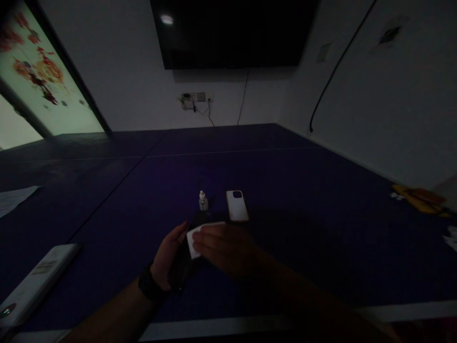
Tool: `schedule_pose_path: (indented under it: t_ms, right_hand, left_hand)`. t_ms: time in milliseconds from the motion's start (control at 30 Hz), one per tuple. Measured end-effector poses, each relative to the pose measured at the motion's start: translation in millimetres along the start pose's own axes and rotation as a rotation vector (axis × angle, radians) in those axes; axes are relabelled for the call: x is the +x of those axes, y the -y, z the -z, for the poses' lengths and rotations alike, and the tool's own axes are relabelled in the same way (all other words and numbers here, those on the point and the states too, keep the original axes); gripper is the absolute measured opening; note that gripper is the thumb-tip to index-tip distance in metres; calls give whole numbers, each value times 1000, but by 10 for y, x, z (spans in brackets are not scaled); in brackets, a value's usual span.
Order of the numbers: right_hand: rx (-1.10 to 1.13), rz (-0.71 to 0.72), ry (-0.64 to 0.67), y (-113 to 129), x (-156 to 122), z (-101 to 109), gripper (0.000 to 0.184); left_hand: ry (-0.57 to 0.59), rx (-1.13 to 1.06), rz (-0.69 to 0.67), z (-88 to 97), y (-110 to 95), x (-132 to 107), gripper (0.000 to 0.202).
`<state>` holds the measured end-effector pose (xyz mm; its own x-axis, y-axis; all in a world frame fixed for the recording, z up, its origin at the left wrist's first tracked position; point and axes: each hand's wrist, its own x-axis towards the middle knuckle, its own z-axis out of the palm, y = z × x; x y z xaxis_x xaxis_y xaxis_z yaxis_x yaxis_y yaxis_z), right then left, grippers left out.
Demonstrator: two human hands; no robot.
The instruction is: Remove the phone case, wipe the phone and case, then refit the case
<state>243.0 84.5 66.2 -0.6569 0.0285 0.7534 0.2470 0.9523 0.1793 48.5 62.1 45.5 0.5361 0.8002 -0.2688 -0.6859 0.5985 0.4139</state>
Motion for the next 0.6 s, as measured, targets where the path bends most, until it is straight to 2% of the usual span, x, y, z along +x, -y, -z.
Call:
schedule_pose_path:
  t_ms: [67, 133, 233, 333, 400, 467, 600]
  right_hand:
    - [47, 84, 85, 221, 32, 42, 32]
    - [79, 138, 134, 321, 56, 79, 33]
    - [71, 81, 121, 151, 53, 74, 28]
    - [-33, -40, 8, -137, 11, 18, 25]
    - [-73, -58, -16, -181, -6, -5, 25]
    - [-36, -10, 1, -61, 0, 2, 24]
    - [136, 132, 129, 310, 43, 77, 29]
  left_hand:
    - [26, 15, 23, 23, 8, -22, 41]
    - [62, 34, 81, 78, 13, -18, 46]
    - [66, 4, 54, 168, 13, 34, 41]
    - [41, -3, 23, 210, 8, 89, 36]
    - [36, 0, 20, 210, 8, 97, 35]
    - [46, -10, 16, 199, 10, 78, 36]
    - [39, 11, 99, 166, -4, 13, 48]
